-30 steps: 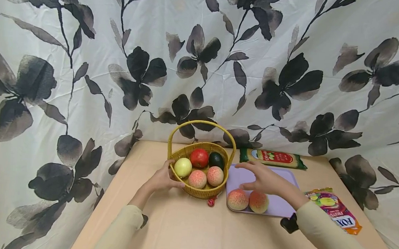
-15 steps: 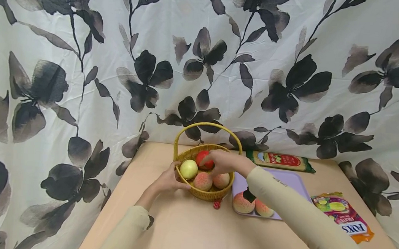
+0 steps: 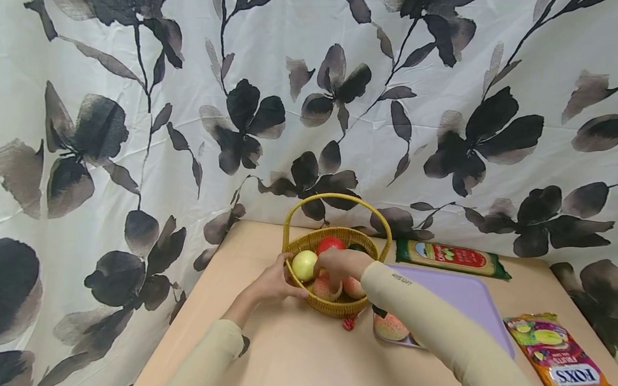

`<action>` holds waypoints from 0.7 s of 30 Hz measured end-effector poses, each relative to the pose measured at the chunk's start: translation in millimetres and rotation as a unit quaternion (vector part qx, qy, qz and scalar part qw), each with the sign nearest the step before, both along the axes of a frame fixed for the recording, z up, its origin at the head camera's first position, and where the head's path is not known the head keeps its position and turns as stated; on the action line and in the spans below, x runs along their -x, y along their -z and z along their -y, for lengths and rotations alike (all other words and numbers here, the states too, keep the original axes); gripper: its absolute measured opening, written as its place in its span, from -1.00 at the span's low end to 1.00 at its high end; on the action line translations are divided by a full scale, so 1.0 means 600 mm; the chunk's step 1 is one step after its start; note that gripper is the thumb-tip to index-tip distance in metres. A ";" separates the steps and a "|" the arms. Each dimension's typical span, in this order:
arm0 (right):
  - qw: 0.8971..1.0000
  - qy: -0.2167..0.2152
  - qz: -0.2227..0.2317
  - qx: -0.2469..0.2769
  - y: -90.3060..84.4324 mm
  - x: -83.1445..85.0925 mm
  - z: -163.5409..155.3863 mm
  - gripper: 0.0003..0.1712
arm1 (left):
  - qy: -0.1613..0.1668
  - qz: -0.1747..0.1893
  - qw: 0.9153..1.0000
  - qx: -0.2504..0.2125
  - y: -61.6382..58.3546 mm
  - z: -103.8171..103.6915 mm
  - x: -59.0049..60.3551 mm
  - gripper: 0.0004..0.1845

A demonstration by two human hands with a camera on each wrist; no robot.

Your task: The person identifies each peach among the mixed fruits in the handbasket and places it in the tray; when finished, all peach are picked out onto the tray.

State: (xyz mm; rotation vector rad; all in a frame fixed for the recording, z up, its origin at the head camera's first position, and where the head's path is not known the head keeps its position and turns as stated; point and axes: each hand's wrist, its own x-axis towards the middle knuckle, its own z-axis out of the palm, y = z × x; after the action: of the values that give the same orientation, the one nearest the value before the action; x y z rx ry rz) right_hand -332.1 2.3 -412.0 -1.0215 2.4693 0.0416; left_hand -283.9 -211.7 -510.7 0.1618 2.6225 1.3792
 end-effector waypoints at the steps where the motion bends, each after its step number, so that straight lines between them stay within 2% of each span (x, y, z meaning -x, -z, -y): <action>1: 1.000 0.002 0.000 -0.001 0.003 0.001 0.000 -0.42 | 0.001 0.001 1.000 0.000 -0.001 0.000 -0.001 0.35; 5: 1.000 0.006 -0.001 0.001 0.014 0.003 0.000 -0.39 | 0.002 0.002 1.000 0.005 -0.002 -0.001 -0.002 0.35; 9: 1.000 -0.011 -0.006 0.013 0.024 0.005 -0.001 -0.41 | 0.003 0.003 1.000 0.012 -0.003 -0.002 -0.003 0.33; 21: 0.999 -0.030 -0.002 0.040 0.034 0.007 -0.005 -0.42 | 0.001 -0.006 1.000 0.015 -0.003 -0.004 -0.008 0.32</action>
State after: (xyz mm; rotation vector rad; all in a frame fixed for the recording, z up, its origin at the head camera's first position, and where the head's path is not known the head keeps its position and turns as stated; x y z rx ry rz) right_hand -336.0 5.4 -432.6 -1.1301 2.4600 -0.0355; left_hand -279.3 -209.1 -509.1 0.1680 2.6506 1.3416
